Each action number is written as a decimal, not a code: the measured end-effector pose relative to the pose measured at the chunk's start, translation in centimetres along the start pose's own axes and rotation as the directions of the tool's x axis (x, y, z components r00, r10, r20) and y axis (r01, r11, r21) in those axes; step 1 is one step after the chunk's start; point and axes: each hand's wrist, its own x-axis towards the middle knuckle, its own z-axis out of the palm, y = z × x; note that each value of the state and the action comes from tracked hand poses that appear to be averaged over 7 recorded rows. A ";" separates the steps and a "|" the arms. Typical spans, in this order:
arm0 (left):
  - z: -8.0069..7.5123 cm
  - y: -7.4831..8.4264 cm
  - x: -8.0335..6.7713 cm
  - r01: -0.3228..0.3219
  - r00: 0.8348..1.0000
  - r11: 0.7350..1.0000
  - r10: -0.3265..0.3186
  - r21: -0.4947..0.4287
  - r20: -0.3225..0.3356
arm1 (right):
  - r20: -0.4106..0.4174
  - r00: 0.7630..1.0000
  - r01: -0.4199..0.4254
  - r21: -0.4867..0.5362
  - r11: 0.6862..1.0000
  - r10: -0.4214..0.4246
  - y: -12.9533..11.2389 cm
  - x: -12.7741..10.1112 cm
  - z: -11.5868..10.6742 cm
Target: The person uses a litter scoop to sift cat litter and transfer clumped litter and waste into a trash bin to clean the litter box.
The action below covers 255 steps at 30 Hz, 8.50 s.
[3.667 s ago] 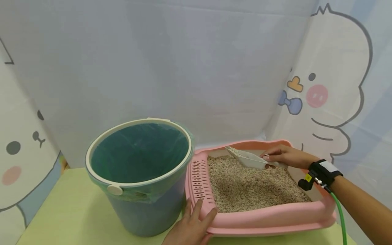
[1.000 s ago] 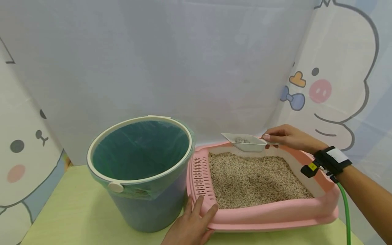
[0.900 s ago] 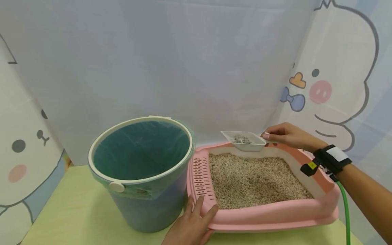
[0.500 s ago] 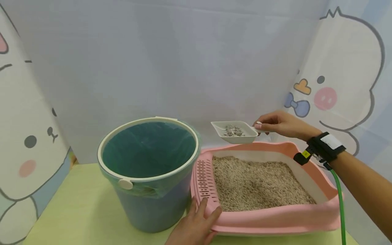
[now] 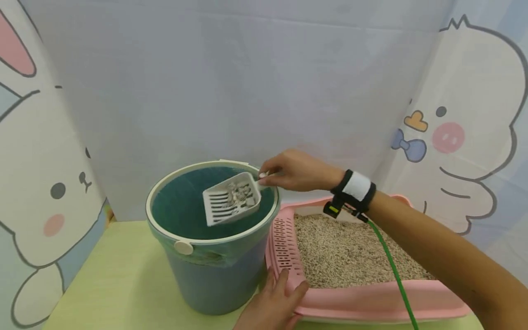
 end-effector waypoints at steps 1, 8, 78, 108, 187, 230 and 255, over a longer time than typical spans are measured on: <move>-0.1 0.1 0.1 0.004 1.000 1.000 -0.003 -0.004 0.011 | 0.021 0.999 0.051 -0.095 0.994 -0.049 -1.0 0.8 0.6; -0.1 0.7 1.0 0.025 0.999 0.998 -0.022 -0.058 0.044 | 0.188 0.944 0.325 -0.665 0.672 -0.271 -5.9 2.7 3.2; 0.1 -2.0 -3.0 0.015 1.000 0.998 -0.016 -0.062 -0.016 | 0.137 0.725 -0.599 -0.358 0.716 0.675 14.3 -27.9 1.1; 0.5 -1.6 -3.1 0.040 0.999 0.998 -0.042 -0.057 -0.027 | 0.123 0.774 -0.504 -0.474 0.722 0.621 12.7 -26.1 4.5; 0.9 -1.7 -3.4 0.030 0.996 0.998 -0.035 -0.062 -0.078 | 0.276 0.870 -0.447 0.090 0.890 0.408 12.1 -19.8 12.0; 0.5 -1.2 -3.1 0.024 0.998 0.999 -0.027 -0.037 -0.062 | 0.213 0.858 -0.506 0.507 0.698 0.468 11.3 -24.6 7.6; 0.1 -0.9 -3.3 0.038 0.996 0.998 -0.042 -0.041 -0.076 | 0.069 0.858 -0.472 0.496 0.729 0.509 11.4 -24.0 6.3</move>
